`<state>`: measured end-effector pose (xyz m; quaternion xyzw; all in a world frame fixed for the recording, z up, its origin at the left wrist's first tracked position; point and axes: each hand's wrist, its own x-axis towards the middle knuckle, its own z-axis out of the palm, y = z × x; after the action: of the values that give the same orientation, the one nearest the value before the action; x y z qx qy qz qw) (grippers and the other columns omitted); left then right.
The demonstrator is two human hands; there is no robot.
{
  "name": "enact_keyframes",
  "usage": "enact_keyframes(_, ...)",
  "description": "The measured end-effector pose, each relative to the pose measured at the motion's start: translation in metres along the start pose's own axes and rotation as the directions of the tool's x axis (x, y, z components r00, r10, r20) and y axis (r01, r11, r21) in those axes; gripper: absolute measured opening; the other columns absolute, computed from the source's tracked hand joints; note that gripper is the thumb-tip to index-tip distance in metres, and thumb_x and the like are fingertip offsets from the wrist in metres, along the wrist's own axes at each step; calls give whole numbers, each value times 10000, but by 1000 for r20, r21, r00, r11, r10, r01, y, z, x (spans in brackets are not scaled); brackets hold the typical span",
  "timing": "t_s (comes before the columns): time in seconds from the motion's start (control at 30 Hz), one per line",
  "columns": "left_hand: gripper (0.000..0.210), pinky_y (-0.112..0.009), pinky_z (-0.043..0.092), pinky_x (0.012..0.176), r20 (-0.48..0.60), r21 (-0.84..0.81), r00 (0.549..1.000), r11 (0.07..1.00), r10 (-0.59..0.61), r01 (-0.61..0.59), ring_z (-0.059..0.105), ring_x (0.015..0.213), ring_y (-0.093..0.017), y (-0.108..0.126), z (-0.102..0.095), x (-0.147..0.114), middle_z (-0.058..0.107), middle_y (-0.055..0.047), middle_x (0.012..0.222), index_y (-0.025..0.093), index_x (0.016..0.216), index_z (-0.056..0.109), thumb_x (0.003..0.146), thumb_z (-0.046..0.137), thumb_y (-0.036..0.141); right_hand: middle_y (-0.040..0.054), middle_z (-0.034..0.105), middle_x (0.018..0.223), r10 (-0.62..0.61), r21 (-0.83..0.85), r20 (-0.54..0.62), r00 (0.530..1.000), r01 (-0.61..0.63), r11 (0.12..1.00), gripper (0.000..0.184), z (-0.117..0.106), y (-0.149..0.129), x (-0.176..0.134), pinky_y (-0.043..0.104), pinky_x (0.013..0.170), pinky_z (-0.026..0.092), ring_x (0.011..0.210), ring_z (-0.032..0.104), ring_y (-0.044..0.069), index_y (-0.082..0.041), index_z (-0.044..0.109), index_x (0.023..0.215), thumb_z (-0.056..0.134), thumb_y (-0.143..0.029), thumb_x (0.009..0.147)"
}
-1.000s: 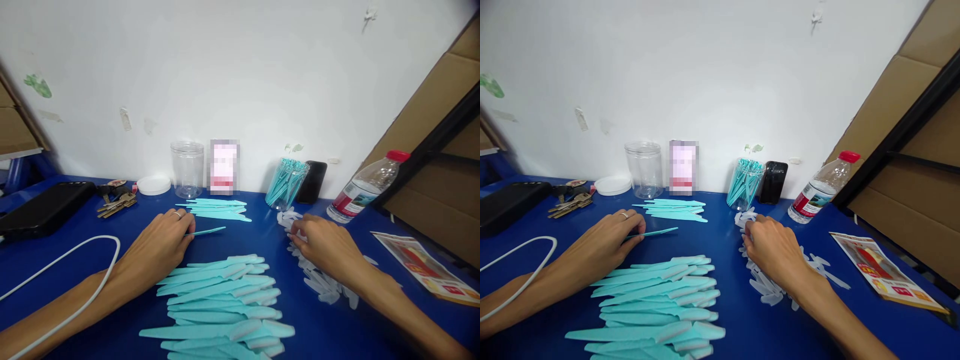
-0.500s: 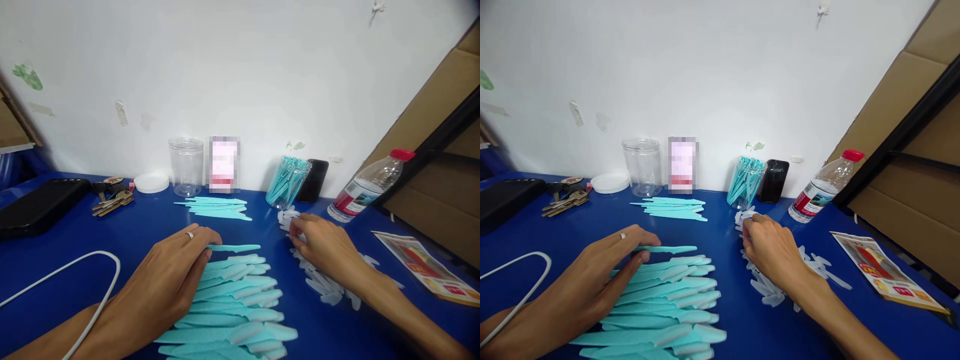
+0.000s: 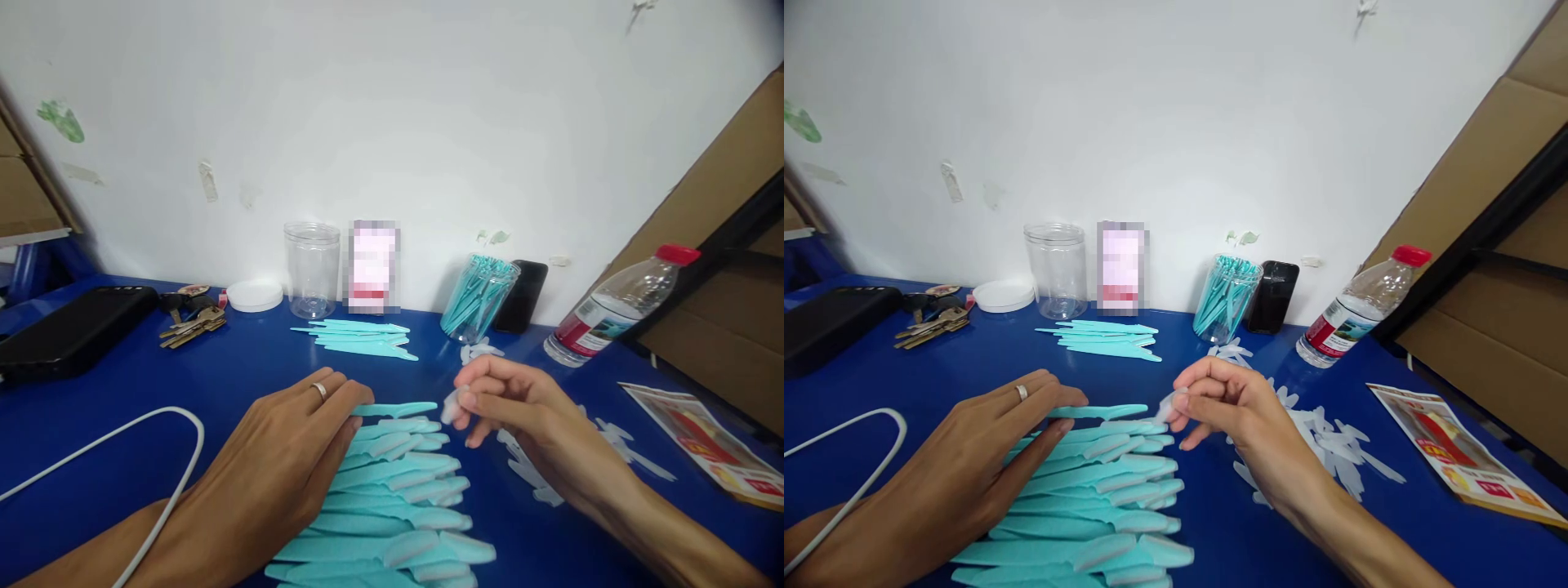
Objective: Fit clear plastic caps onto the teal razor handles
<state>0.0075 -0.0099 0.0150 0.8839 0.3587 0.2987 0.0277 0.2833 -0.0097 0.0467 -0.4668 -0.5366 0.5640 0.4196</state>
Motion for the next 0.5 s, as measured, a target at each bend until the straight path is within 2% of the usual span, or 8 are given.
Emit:
enact_keyframes(0.13, 187, -327, 483, 671, 38, -2, 999, 1000, -12, 12, 650, 802, -203, -1, -2, -1, 646, -15, 961, 253, 1110, 531, 1091, 371, 157, 28, 775, 672, 9, 73, -4, 1000, -9, 997, 257, 3, 0, -2, 220, 569, 542, 595, 673, 133, -178, 692, 825, 890, -339, 800)
enact_keyframes(0.33, 189, -344, 478, 701, 38, -21, 999, 1000, -18, 19, 638, 805, -205, -4, 2, -3, 646, -13, 969, 255, 1147, 527, 1103, 364, 170, 30, 788, 712, -17, 78, 41, 999, 14, 997, 150, 1, 3, -4, 219, 566, 542, 632, 696, 143, -181, 695, 800, 837, -225, 815)
enact_keyframes(0.5, 189, -355, 471, 720, 32, -2, 999, 1000, -1, 1, 641, 814, -211, -3, 0, -2, 656, -19, 977, 248, 1157, 530, 1100, 375, 154, 17, 772, 685, 10, 86, 52, 999, -15, 996, 141, 3, 5, -3, 204, 538, 518, 594, 669, 126, -176, 694, 796, 835, -192, 793)
